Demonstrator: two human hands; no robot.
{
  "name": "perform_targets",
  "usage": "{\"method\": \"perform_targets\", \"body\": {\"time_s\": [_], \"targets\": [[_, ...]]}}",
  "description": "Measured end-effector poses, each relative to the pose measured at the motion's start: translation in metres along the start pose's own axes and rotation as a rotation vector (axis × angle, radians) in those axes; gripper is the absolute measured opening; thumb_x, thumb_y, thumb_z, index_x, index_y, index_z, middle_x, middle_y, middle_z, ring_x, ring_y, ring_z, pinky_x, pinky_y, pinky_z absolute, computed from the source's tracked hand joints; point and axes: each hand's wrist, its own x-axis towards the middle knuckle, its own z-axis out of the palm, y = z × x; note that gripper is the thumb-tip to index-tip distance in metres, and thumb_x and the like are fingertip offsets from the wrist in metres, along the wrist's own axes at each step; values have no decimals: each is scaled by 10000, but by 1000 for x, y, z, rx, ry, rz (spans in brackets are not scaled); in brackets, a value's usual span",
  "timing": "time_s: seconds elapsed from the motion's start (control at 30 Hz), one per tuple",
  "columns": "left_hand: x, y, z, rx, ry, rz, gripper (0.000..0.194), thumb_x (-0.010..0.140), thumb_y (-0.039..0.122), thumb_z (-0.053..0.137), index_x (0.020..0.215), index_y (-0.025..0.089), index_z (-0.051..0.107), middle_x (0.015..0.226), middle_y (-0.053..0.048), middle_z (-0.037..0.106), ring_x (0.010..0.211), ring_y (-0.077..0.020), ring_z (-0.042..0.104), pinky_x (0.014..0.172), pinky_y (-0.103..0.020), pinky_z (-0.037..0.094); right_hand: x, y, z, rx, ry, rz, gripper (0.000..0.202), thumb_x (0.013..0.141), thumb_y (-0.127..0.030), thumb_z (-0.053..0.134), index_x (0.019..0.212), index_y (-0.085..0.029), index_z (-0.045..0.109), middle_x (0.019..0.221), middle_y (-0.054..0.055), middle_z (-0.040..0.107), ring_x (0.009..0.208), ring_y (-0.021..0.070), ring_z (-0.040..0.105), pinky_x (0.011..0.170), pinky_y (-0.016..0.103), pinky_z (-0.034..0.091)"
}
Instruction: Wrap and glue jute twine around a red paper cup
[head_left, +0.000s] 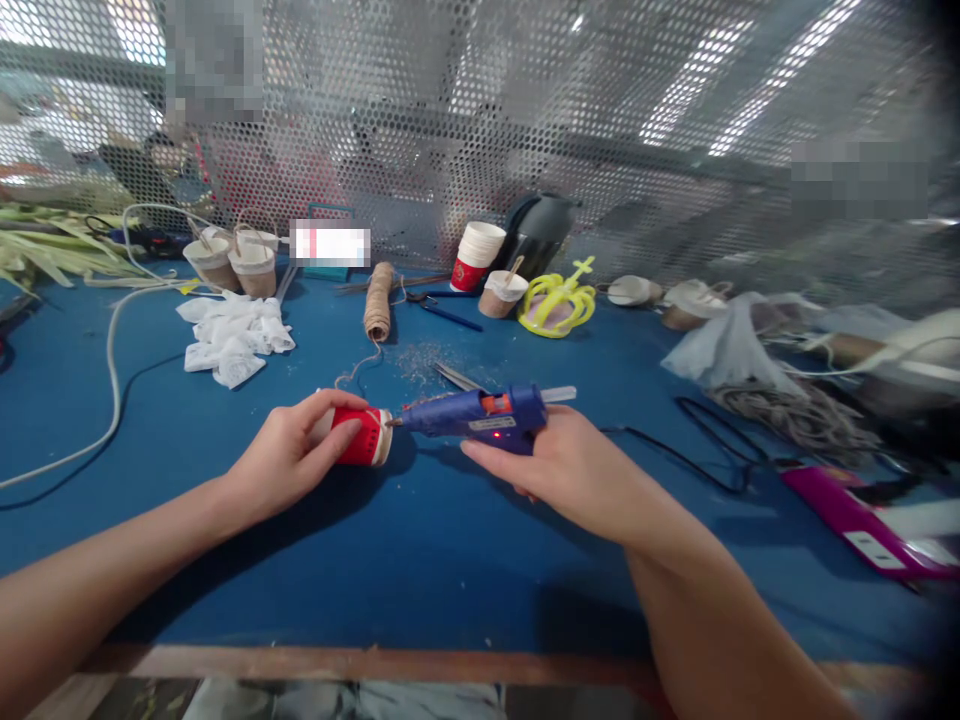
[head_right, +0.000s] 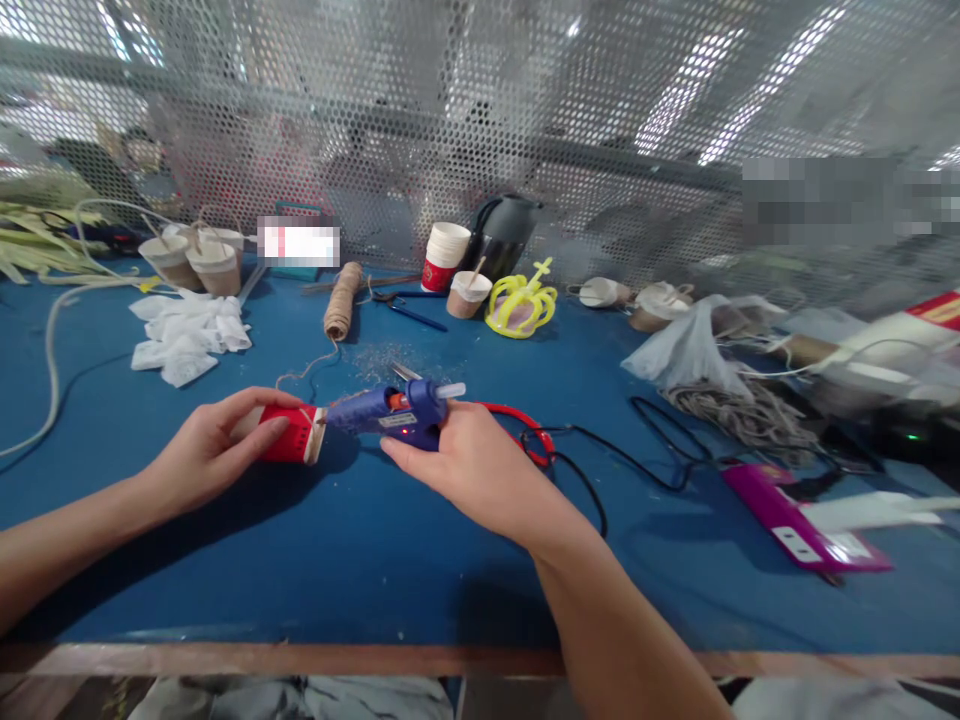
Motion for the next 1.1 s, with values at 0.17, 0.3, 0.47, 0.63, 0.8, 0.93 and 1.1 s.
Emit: {"method": "perform_targets", "body": {"time_s": [0.17,0.3,0.47,0.63,0.8,0.93,1.1], "targets": [[0,1,0,10,6,-11,291,822,347,441,1009,166,571,825,-30,678,643,-137,587,590,-229,446,0,-2,0,-101,-20,6,177,773,-298,536,648,-197,610,329,-85,411,349,113,389,459,254,339],[1,1,-1,19,-4,-14,309,825,357,432,1029,169,565,860,-37,680,679,-149,597,608,-242,450,-1,0,0,-130,-24,-24,147,773,-294,538,696,-201,621,318,-95,368,345,114,359,453,252,319],[0,-1,-1,19,-10,1,300,828,346,432,1032,168,562,893,-41,678,706,-148,598,633,-247,450,-1,1,1,-164,-3,-24,121,767,-278,547,730,-196,629,323,-95,356,360,115,355,461,251,318],[0,0,-2,42,-11,29,282,830,323,435,1025,166,565,867,-34,678,676,-134,593,616,-233,445,0,0,1,-158,11,-23,140,774,-281,539,725,-190,634,324,-87,372,366,119,386,469,251,333],[0,2,-3,71,-16,54,283,830,313,431,1024,157,565,819,-32,681,634,-124,586,585,-220,441,-1,-2,1,-165,14,-11,146,767,-274,550,800,-181,656,349,-82,406,373,115,376,457,244,330],[-1,3,-3,96,-9,86,272,827,297,434,1013,156,573,754,-17,673,565,-103,558,538,-199,422,-2,-2,2,-172,18,15,139,757,-266,554,759,-173,658,462,-57,522,387,97,372,425,236,313],[0,2,-2,92,-5,94,275,827,301,435,1014,158,577,772,-17,671,568,-100,555,540,-196,422,-2,0,2,-194,25,-10,137,751,-256,550,725,-171,655,517,-41,558,427,99,418,421,224,324]]}}
